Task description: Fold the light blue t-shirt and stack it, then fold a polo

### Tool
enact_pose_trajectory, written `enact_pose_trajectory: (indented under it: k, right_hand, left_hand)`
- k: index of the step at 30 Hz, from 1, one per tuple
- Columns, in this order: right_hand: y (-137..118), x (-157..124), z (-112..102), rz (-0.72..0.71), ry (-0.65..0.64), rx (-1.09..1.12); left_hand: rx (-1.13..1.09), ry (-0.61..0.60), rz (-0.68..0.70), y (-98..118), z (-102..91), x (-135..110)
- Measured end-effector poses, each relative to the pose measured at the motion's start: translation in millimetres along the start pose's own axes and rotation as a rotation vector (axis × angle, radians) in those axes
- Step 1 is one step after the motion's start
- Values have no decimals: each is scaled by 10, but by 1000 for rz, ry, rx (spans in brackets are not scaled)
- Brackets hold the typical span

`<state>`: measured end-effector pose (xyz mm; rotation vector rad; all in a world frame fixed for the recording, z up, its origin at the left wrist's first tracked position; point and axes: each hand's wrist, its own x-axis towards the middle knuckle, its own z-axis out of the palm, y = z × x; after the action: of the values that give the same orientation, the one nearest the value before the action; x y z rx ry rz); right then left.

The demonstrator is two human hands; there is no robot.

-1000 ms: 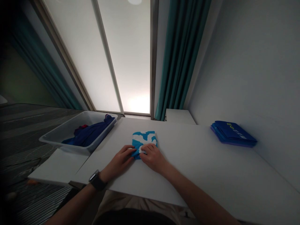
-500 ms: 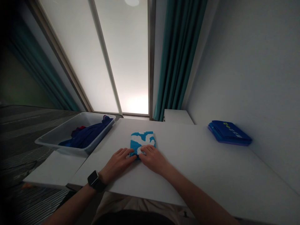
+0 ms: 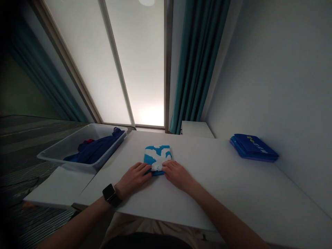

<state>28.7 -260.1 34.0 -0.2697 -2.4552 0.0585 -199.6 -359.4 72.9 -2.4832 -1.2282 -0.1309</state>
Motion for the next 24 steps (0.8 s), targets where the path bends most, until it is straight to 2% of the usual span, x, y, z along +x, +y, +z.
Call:
enact_pose_trajectory:
  k: [4, 8, 12, 15, 20, 24]
  right_hand:
    - [50, -45, -19, 101, 2, 12]
    - [77, -77, -58, 40, -38, -43]
    - [87, -92, -63, -34, -70, -103]
    - [105, -105, -49, -39, -79, -137]
    - [139, -148, -78, 18, -88, -124]
    - [120, -161, -144, 154, -146, -61]
  left_hand:
    - [-118, 18, -22, -51, 24, -13]
    - [-215, 56, -113, -52, 45, 10]
    - [-197, 56, -52, -84, 61, 12]
    - [-129, 24, 7, -125, 66, -3]
    - [-57, -2, 38, -146, 60, -10]
    - [-86, 8, 8, -145, 58, -31]
